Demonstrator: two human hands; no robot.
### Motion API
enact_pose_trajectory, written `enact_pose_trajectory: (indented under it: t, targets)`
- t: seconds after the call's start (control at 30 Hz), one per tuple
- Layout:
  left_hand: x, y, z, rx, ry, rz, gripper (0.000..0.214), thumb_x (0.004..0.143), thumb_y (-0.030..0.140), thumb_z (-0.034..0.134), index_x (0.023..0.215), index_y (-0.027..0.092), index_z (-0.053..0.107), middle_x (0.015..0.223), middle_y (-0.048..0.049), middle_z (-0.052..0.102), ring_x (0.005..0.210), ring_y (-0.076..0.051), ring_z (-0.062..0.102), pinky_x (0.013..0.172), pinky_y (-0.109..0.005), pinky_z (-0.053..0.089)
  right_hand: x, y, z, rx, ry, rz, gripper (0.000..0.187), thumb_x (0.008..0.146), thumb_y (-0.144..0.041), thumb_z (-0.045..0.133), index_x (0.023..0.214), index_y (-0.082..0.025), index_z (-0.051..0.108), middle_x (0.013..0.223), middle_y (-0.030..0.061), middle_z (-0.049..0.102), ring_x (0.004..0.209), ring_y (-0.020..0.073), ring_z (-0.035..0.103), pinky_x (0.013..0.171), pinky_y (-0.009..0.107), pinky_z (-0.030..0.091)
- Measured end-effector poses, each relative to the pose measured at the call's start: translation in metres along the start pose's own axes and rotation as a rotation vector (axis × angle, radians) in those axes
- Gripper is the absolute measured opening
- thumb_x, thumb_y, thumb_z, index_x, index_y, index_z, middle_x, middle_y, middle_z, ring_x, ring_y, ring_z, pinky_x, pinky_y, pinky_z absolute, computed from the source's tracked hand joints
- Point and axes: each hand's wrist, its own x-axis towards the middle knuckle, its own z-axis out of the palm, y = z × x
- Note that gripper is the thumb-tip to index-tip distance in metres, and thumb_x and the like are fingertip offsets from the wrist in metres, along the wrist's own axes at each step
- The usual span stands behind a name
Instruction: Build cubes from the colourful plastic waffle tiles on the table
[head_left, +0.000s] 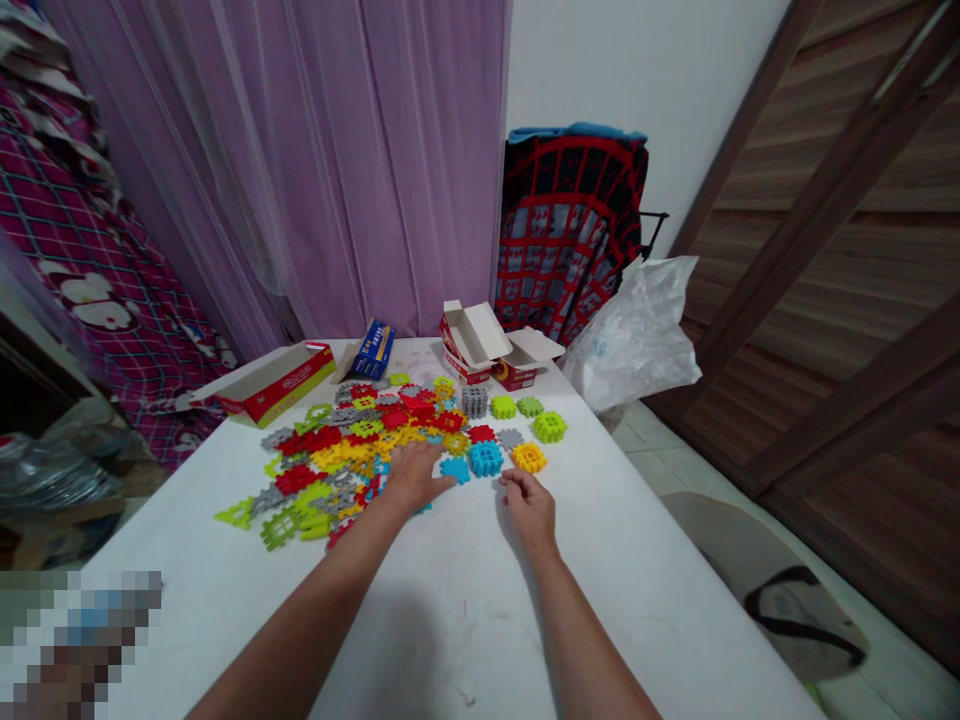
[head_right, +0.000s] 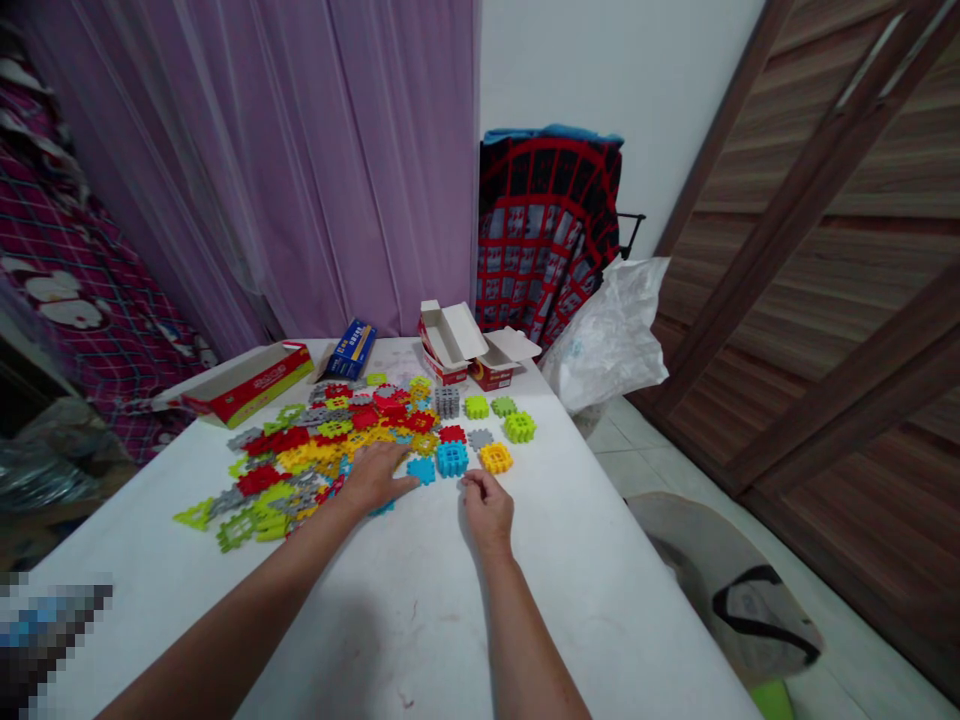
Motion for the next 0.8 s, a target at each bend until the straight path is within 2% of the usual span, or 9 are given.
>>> enact_pose_trajectory:
  t: [0.13, 0.2, 0.37, 0.5, 0.7, 0.8]
  targets:
    - [-0.018, -0.024, -0.017, -0.020, -0.013, -0.004, 0.029, 0.087, 0.039, 0.053, 0.109, 0.027, 0.067, 0.116, -0.0035, 0.070, 0.112, -0.024, 0.059, 0.097, -0.039, 0.039, 0.001, 0.004, 0.000, -0.008, -0.013, 0.022, 0.027, 0.071, -0.034, 0.051, 0.082, -0.018, 0.070, 0.075, 0.0041, 0.074, 0.055, 0.0156, 0.061, 0.056, 0.027, 0.050]
    - [-0.031, -0.034, -0.020, -0.026, -0.041, 0.009, 0.026, 0.087, 0.038, 0.052, 0.103, 0.028, 0.069, 0.111, -0.0012, 0.072, 0.108, -0.022, 0.062, 0.095, -0.036, 0.040, 0.001, 0.006, 0.000, -0.019, -0.012, 0.016, 0.027, 0.071, -0.034, 0.051, 0.082, -0.019, 0.070, 0.077, 0.0043, 0.074, 0.060, 0.0167, 0.063, 0.058, 0.027, 0.051]
    - [-0.056, -0.035, -0.010, 0.010, -0.054, -0.009, 0.049, 0.078, 0.045, 0.063, 0.121, 0.022, 0.062, 0.127, -0.0106, 0.063, 0.119, -0.029, 0.054, 0.101, -0.043, 0.037, 0.001, 0.009, -0.001, -0.021, -0.034, 0.020, 0.027, 0.072, -0.035, 0.052, 0.083, -0.019, 0.070, 0.079, 0.0045, 0.073, 0.063, 0.0171, 0.063, 0.061, 0.028, 0.052]
    - [-0.057, -0.030, -0.005, 0.046, -0.059, -0.005, 0.048, 0.076, 0.044, 0.065, 0.118, 0.021, 0.063, 0.126, -0.0129, 0.062, 0.118, -0.032, 0.053, 0.100, -0.046, 0.037, 0.000, 0.007, -0.002, -0.029, -0.028, 0.018, 0.027, 0.071, -0.036, 0.052, 0.082, -0.019, 0.070, 0.078, 0.0045, 0.073, 0.063, 0.0174, 0.063, 0.061, 0.029, 0.051]
    - [-0.051, -0.032, -0.008, 0.071, -0.101, 0.028, 0.052, 0.074, 0.045, 0.065, 0.121, 0.023, 0.061, 0.125, -0.0122, 0.062, 0.117, -0.033, 0.052, 0.099, -0.048, 0.035, -0.001, 0.004, -0.002, -0.022, -0.027, 0.004, 0.025, 0.070, -0.034, 0.053, 0.080, -0.018, 0.070, 0.075, 0.0039, 0.073, 0.054, 0.0153, 0.059, 0.058, 0.027, 0.050]
    - [-0.049, -0.033, -0.011, 0.074, -0.129, 0.048, 0.049, 0.072, 0.046, 0.066, 0.115, 0.023, 0.064, 0.121, -0.0117, 0.063, 0.116, -0.034, 0.053, 0.099, -0.050, 0.035, -0.001, 0.003, -0.002, -0.021, -0.027, 0.005, 0.025, 0.070, -0.034, 0.053, 0.080, -0.019, 0.070, 0.075, 0.0035, 0.073, 0.053, 0.0150, 0.059, 0.057, 0.027, 0.050]
